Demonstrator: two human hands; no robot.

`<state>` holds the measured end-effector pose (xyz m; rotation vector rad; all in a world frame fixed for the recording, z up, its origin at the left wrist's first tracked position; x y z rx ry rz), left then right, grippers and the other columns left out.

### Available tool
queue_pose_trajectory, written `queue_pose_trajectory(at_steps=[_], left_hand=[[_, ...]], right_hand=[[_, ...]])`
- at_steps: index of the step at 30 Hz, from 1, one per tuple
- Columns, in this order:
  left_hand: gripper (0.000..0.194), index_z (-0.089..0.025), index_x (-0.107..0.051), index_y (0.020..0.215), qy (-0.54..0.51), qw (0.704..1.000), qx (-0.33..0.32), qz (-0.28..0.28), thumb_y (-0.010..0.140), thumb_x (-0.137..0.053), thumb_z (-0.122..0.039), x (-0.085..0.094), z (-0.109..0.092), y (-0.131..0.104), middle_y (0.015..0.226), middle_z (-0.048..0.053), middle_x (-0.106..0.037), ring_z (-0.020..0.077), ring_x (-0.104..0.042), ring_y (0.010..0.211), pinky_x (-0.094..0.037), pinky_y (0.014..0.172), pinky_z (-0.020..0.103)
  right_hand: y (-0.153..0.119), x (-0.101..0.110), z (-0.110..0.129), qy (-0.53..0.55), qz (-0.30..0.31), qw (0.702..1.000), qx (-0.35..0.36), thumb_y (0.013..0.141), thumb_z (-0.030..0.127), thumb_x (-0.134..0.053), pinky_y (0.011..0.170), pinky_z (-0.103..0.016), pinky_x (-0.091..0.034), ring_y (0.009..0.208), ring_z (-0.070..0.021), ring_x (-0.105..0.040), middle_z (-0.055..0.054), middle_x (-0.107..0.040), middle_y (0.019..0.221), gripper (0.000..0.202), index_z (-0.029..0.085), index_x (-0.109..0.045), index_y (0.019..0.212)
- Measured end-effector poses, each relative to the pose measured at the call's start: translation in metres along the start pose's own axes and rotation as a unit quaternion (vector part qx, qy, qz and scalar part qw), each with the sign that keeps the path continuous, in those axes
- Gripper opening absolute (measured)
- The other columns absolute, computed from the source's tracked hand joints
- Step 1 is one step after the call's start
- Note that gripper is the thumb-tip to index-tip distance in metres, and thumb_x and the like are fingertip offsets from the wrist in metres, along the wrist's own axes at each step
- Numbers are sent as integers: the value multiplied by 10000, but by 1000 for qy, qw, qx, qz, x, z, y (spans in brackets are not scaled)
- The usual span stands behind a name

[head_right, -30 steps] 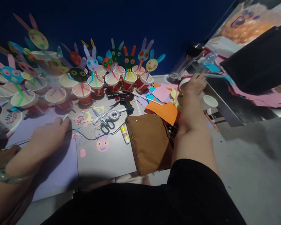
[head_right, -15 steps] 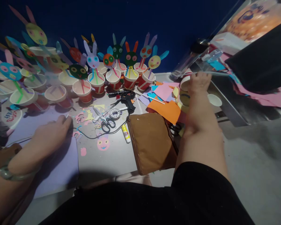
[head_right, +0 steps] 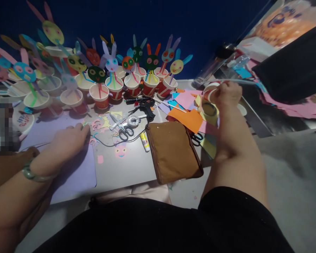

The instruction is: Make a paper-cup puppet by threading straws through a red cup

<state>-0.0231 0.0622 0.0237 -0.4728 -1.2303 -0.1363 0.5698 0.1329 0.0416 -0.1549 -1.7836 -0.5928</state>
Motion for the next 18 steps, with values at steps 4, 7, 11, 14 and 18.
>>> queue_pose_trajectory(at_steps=[4, 7, 11, 14, 18], left_hand=[[463, -71, -651, 1239, -19, 1000, 7, -23, 962, -280, -66, -5, 1, 1, 1103, 260, -694, 391, -721, 1021, -550, 754, 440], [419, -54, -694, 1178, -23, 997, 5, -80, 949, -344, -78, -3, 0, 2, 1103, 280, -711, 420, -711, 1050, -549, 813, 504], [330, -52, -750, 1051, -81, 986, -20, -147, 922, -452, -110, 5, -1, 9, 1071, 256, -752, 409, -724, 1064, -537, 933, 549], [338, -85, -719, 1178, -225, 941, -78, -239, 946, -521, -231, 7, -1, 19, 1164, 225, -755, 372, -715, 1142, -549, 978, 512], [880, -100, -496, 1496, -411, 816, -265, -307, 797, -782, -551, -1, -8, 30, 1462, 227, -629, 330, -650, 1301, -524, 1105, 466]], right_hand=[[-15, 23, 6, 40, -35, 997, -53, 924, 66, -661, 847, -424, -330, 1198, -283, -640, -316, -707, 1258, 368, -2, -731, 1279], [-30, 43, 18, 48, -89, 991, -84, 884, -22, -623, 865, -406, -388, 1156, -276, -676, -312, -730, 1209, 370, -11, -730, 1238], [-67, 80, 62, 167, -181, 969, -31, 878, -34, -535, 847, -370, -455, 934, -229, -682, -217, -768, 1039, 323, 78, -720, 1117], [-110, 109, 115, 336, -151, 925, 98, 885, 65, -559, 746, -334, -464, 742, -175, -596, -105, -722, 881, 184, 190, -679, 947], [-170, 139, 200, 428, -10, 856, 290, 825, 168, -596, 621, -297, -402, 613, -133, -454, 3, -556, 691, 45, 210, -610, 835]])
Point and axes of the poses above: each hand's wrist, its own y-axis towards the middle knuckle, its own x-axis out of the back of the hand, z = x × y, the point moved 3 cm from there along y, towards the middle knuckle
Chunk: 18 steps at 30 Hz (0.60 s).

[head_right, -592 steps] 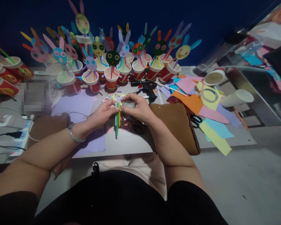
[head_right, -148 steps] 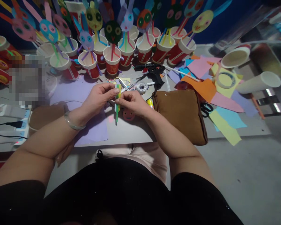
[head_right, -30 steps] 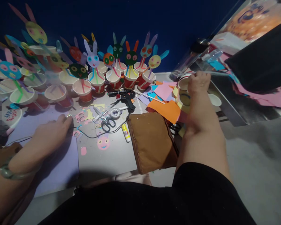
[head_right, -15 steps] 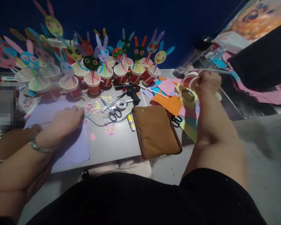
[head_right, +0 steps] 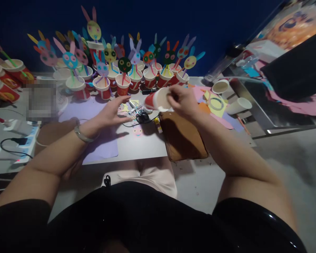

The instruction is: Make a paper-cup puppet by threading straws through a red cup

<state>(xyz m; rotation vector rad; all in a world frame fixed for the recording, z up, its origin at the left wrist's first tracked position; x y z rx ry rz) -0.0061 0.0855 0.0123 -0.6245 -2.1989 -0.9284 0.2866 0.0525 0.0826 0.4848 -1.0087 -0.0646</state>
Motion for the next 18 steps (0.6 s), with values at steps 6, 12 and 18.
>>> queue_pose_trajectory(at_steps=[6, 12, 18], left_hand=[[1070, -149, -472, 1513, -158, 985, -53, -55, 661, -873, -657, -9, 2, 2, 1499, 212, -599, 361, -638, 1347, -529, 1128, 477], [937, -168, -614, 1271, -262, 928, 94, -249, 562, -919, -700, 8, 15, 4, 1260, 138, -729, 308, -702, 1220, -549, 1104, 467], [859, -190, -620, 1249, -337, 873, 121, -331, 628, -892, -719, 20, 15, 3, 1210, 89, -760, 270, -717, 1180, -568, 1098, 454]], right_hand=[[13, -60, 84, 130, 102, 986, -15, 869, 405, -632, 597, -282, -445, 635, -153, -547, 5, -598, 673, 184, 224, -661, 853], [35, -68, 68, 286, 66, 947, -128, 864, 783, -620, 535, -289, -501, 560, -140, -599, -15, -688, 756, 531, 261, -670, 942], [34, -53, 8, 191, -2, 969, -157, 877, 485, -736, 641, -353, -578, 633, -179, -646, -28, -704, 758, 248, 244, -676, 877]])
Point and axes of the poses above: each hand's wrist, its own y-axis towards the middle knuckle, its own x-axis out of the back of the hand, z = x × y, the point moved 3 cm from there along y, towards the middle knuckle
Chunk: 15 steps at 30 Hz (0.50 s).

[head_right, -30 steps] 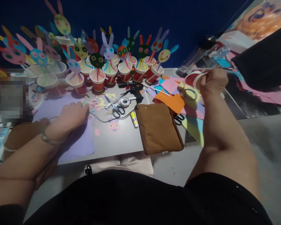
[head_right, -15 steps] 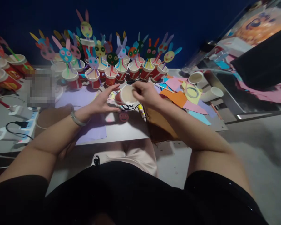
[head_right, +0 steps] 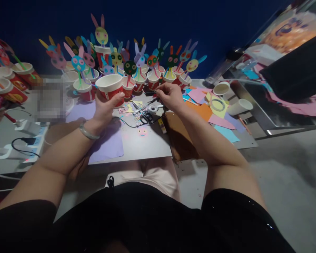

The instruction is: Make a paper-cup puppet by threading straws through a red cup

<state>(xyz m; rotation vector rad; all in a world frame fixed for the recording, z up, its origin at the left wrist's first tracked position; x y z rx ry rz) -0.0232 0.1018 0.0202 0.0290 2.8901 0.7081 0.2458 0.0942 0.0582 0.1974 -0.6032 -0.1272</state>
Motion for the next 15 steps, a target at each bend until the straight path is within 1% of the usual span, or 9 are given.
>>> queue_pose_trajectory(at_steps=[2, 4, 6, 8, 10, 11, 13, 15], left_hand=[[873, -241, -595, 1313, -12, 1000, 0, -17, 642, -886, -718, 1, -1, -1, 1230, 85, -753, 291, -703, 1218, -554, 1131, 500], [922, -280, -548, 1385, -16, 1000, 5, -16, 645, -885, -715, 1, 1, -2, 1254, 82, -742, 306, -683, 1266, -528, 1163, 528], [952, -296, -525, 1414, -11, 1000, 10, -15, 638, -894, -706, 0, 3, -4, 1267, 78, -738, 307, -681, 1268, -524, 1167, 536], [927, -307, -543, 1396, -5, 1000, 13, -19, 630, -912, -676, -1, 6, -6, 1275, 77, -736, 301, -693, 1233, -540, 1152, 543], [872, -291, -575, 1357, -1, 1000, 11, -19, 640, -918, -650, -2, 7, -8, 1275, 88, -733, 294, -699, 1221, -552, 1143, 544], [847, -275, -589, 1338, 2, 1000, 11, -17, 648, -916, -641, -2, 7, -9, 1280, 98, -731, 289, -699, 1227, -555, 1141, 535], [830, -244, -607, 1312, 5, 1000, 16, -11, 648, -916, -634, -4, 7, -11, 1282, 117, -730, 279, -701, 1229, -562, 1130, 507], [858, -236, -608, 1321, 7, 1000, 25, -8, 630, -921, -638, -4, 8, -12, 1259, 118, -739, 269, -707, 1209, -569, 1110, 481]], right_hand=[[-4, 18, -14, -40, -25, 999, -3, 861, 404, -733, 695, -389, -599, 682, -211, -687, -39, -733, 787, 163, 246, -692, 861], [-11, 36, -28, -56, -55, 997, -19, 855, 347, -711, 705, -402, -608, 678, -214, -690, -42, -738, 787, 102, 249, -685, 849], [-17, 52, -43, -61, -78, 994, -42, 859, 318, -688, 656, -387, -592, 626, -197, -659, -39, -716, 742, 85, 245, -662, 823], [-21, 61, -56, -65, -81, 992, -69, 859, 306, -669, 594, -367, -564, 577, -184, -627, -26, -696, 715, 73, 245, -659, 819], [-23, 62, -64, -88, -59, 992, -75, 843, 286, -664, 591, -356, -545, 576, -187, -632, -20, -696, 712, 49, 245, -678, 822], [-22, 58, -65, -111, -36, 991, -67, 837, 279, -665, 613, -355, -542, 601, -194, -650, -23, -706, 721, 47, 242, -694, 830], [-20, 45, -61, -178, 25, 983, -33, 846, 284, -666, 673, -355, -535, 689, -218, -692, -44, -737, 764, 86, 231, -729, 872], [-16, 27, -53, -258, 93, 962, 1, 870, 288, -657, 729, -357, -525, 792, -242, -722, -73, -773, 853, 154, 211, -756, 957]])
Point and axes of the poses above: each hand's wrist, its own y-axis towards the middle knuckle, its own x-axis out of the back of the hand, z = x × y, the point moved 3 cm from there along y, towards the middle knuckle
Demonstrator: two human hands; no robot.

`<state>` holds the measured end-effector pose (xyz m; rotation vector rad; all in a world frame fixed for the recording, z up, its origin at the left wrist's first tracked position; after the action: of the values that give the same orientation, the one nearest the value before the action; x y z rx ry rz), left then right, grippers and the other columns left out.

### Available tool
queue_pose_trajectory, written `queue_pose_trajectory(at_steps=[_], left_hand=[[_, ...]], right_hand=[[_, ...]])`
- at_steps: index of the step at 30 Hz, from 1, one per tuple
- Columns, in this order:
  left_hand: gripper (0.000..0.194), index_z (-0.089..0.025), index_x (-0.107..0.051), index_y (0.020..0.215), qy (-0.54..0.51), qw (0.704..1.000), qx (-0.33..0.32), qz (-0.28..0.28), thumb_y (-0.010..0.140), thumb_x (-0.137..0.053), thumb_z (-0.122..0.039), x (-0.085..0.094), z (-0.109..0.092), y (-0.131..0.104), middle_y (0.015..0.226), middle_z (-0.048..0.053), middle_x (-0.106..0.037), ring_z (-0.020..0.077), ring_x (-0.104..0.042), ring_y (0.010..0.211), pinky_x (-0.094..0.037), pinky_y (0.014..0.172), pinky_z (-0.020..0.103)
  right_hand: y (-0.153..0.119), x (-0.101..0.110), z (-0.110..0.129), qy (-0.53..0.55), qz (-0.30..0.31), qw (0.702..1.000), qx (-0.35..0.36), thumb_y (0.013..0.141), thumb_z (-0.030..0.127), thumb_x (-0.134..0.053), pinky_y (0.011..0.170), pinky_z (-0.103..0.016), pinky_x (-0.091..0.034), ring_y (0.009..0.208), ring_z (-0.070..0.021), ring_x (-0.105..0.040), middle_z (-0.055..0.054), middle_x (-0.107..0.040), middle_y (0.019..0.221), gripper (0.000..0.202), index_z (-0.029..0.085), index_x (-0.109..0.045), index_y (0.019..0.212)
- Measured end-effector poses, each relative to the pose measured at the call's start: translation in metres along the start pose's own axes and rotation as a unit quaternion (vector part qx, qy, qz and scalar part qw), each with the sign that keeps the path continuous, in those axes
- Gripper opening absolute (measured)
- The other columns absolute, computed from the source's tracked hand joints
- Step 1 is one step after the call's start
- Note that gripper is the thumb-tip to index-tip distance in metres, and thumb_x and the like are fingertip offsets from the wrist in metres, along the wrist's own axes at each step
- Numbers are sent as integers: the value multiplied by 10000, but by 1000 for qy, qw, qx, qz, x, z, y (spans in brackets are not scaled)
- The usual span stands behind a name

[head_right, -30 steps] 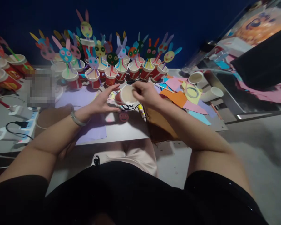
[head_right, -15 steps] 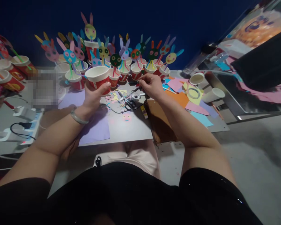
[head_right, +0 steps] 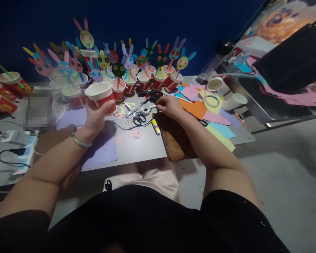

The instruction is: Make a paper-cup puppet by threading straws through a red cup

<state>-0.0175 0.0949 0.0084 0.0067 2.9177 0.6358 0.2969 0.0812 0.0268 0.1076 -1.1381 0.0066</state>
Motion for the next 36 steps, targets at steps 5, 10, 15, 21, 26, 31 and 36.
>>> queue_pose_trajectory(at_steps=[5, 10, 15, 21, 26, 31, 36], left_hand=[[941, -223, -578, 1392, 14, 1000, -2, 15, 628, -913, -657, -1, 2, 0, 1179, 123, -756, 263, -724, 1149, -587, 1060, 452], [894, -187, -614, 1323, 19, 999, 0, 27, 632, -902, -677, -3, 0, 0, 1150, 131, -756, 257, -741, 1082, -607, 997, 423], [808, -186, -647, 1211, -15, 999, 19, 26, 604, -939, -632, -5, -5, -2, 1162, 134, -756, 267, -735, 1101, -607, 1019, 443], [810, -167, -627, 1238, -15, 999, 21, 34, 632, -932, -609, -4, -3, 0, 1214, 156, -735, 267, -721, 1157, -584, 1058, 435], [773, -157, -653, 1207, -30, 998, 16, 49, 640, -931, -601, -5, -1, 1, 1182, 154, -748, 271, -731, 1128, -596, 1031, 434], [858, -174, -634, 1294, -31, 999, 7, 36, 624, -930, -620, -6, 0, 1, 1146, 138, -761, 266, -745, 1083, -609, 991, 427], [931, -184, -613, 1362, -37, 999, 7, 35, 611, -930, -635, -7, 2, 2, 1160, 140, -765, 258, -748, 1077, -613, 980, 416]], right_hand=[[14, -23, 39, -138, 89, 984, 66, 825, 308, -759, 803, -370, -495, 1019, -315, -723, -129, -786, 1104, 301, 207, -760, 1109], [22, -30, 56, -234, 159, 955, 94, 878, 293, -682, 775, -352, -460, 1087, -324, -713, -132, -784, 1178, 211, 204, -777, 1045], [38, -29, 68, -243, 132, 954, 115, 939, 328, -610, 770, -378, -459, 1082, -337, -705, -139, -783, 1211, 304, 193, -766, 1162], [53, -31, 78, -238, 120, 954, 135, 916, 230, -569, 787, -377, -475, 1091, -324, -698, -110, -791, 1208, 357, 217, -772, 1210], [41, -31, 69, -290, 201, 923, 151, 864, 218, -649, 711, -332, -418, 972, -272, -703, -91, -805, 1057, 226, 223, -806, 1028], [31, -42, 64, -311, 209, 910, 177, 885, 193, -642, 734, -346, -418, 999, -282, -687, -152, -764, 1139, 189, 167, -769, 1022], [28, -46, 66, -315, 208, 903, 208, 880, 155, -618, 794, -354, -425, 1053, -285, -657, -161, -733, 1179, 184, 159, -729, 1027]])
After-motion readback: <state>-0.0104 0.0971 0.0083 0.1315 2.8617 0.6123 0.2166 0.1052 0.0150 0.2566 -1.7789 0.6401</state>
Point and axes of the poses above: each hand's wrist, its own y-axis towards the middle knuckle, its own x-axis out of the back of the hand, z = x × y, the point moved 3 cm from there along y, towards the middle knuckle
